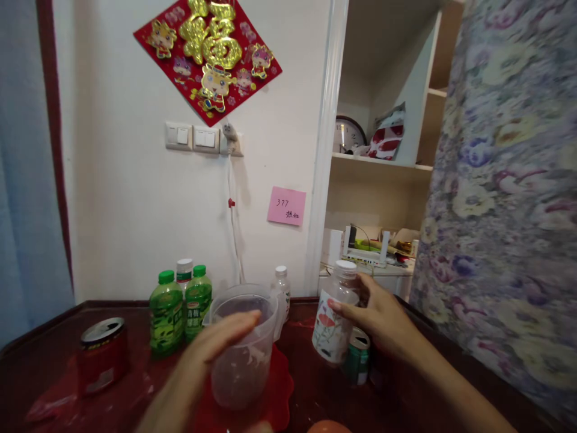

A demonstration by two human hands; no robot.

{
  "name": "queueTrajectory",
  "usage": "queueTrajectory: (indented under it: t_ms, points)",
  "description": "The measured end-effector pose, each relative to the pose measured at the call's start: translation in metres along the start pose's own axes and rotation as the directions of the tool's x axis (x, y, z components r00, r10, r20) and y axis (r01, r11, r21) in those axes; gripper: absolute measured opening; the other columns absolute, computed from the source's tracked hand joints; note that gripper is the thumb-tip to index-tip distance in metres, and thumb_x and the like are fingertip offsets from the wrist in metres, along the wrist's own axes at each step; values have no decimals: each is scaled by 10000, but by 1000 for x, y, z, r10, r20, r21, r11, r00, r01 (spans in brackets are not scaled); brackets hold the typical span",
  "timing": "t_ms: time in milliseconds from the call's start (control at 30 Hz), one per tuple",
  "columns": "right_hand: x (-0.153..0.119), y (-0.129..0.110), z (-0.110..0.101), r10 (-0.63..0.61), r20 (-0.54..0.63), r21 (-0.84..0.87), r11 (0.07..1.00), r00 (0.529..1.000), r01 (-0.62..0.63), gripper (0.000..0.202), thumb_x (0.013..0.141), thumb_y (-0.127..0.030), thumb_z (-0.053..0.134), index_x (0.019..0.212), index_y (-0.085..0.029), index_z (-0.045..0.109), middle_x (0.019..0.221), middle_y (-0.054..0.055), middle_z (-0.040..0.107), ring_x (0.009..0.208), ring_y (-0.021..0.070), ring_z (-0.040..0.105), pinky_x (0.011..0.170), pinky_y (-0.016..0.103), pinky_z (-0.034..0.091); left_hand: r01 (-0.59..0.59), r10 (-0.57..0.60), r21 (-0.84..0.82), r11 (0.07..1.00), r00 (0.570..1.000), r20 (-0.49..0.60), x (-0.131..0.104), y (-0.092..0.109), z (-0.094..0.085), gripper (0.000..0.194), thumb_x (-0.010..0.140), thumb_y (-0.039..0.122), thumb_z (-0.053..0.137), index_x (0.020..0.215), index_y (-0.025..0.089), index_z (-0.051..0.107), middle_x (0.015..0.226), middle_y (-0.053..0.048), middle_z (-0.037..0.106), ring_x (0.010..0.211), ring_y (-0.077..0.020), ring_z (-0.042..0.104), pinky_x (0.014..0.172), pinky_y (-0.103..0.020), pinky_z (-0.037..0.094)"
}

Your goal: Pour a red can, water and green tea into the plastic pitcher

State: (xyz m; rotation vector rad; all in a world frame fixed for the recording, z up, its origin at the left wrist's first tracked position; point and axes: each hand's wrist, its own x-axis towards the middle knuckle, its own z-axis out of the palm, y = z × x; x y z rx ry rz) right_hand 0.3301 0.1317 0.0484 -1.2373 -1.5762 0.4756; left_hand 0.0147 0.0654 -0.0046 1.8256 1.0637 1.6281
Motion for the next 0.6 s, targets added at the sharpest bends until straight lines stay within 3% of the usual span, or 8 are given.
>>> queueTrajectory:
  t_ms: [100, 167, 267, 333, 433, 533, 600]
  points:
    - [-33, -26, -12, -10, 101, 143, 990, 995, -5, 687, 758, -428, 807, 1345, -205, 530, 1345, 138, 646, 1200, 295, 642, 999, 438, 534, 10, -26, 61, 998, 964, 266, 0, -19, 24, 818, 721, 482, 808, 1468, 411, 481, 1563, -31, 491, 1420, -410, 459, 1159, -609, 426]
    - [-52, -40, -9, -13, 182, 313, 949, 983, -45, 718, 748, -368, 820, 1375, -233, 498, 1391, 135, 618, 1227, 288, 631, 1013, 435, 530, 6, -22, 44, 999, 924, 382, 3, -22, 42, 953, 708, 517, 818, 1537, 412, 362, 1605, -51, 429, 1458, -405, 403, 1185, -598, 383]
    - [-74, -57, 5, -81, 223, 420, 908, 972, -20, 716, 734, -359, 818, 1372, -246, 511, 1373, 133, 631, 1224, 299, 633, 1026, 442, 520, 76, -81, 30, 997, 874, 479, 5, -19, 67, 1074, 683, 550, 827, 1579, 399, 256, 1596, -87, 438, 1465, -405, 392, 1189, -561, 385]
    - [-84, -66, 14, -136, 265, 453, 891, 955, 1, 728, 733, -381, 816, 1386, -259, 518, 1382, 120, 628, 1234, 304, 625, 1035, 447, 512, 145, -152, 53, 988, 853, 499, 1, -16, 76, 1070, 692, 542, 818, 1580, 402, 238, 1541, -99, 506, 1419, -408, 460, 1145, -540, 445]
    - [-91, -79, 17, -178, 281, 444, 895, 943, 37, 753, 721, -435, 822, 1401, -282, 536, 1351, 94, 655, 1206, 304, 641, 1006, 440, 533, 197, -216, 91, 976, 848, 485, -11, -12, 71, 907, 778, 523, 745, 1554, 416, 288, 1447, -89, 599, 1316, -384, 578, 1065, -498, 519]
    - [-93, -91, 8, -170, 174, 237, 963, 970, 126, 661, 758, -529, 774, 1357, -299, 613, 1316, 89, 679, 1196, 324, 644, 925, 420, 575, 236, -260, 110, 965, 852, 454, -23, -5, 55, 712, 849, 502, 673, 1497, 394, 398, 1433, -70, 614, 1285, -343, 606, 1062, -436, 517]
    - [-92, -98, 3, -225, 85, 78, 973, 971, 218, 525, 787, -578, 722, 1240, -314, 698, 1233, 83, 718, 1122, 324, 675, 838, 384, 599, 256, -282, 117, 959, 858, 430, -30, 0, 44, 693, 837, 492, 692, 1470, 358, 445, 1447, -76, 603, 1299, -342, 590, 1070, -415, 507]
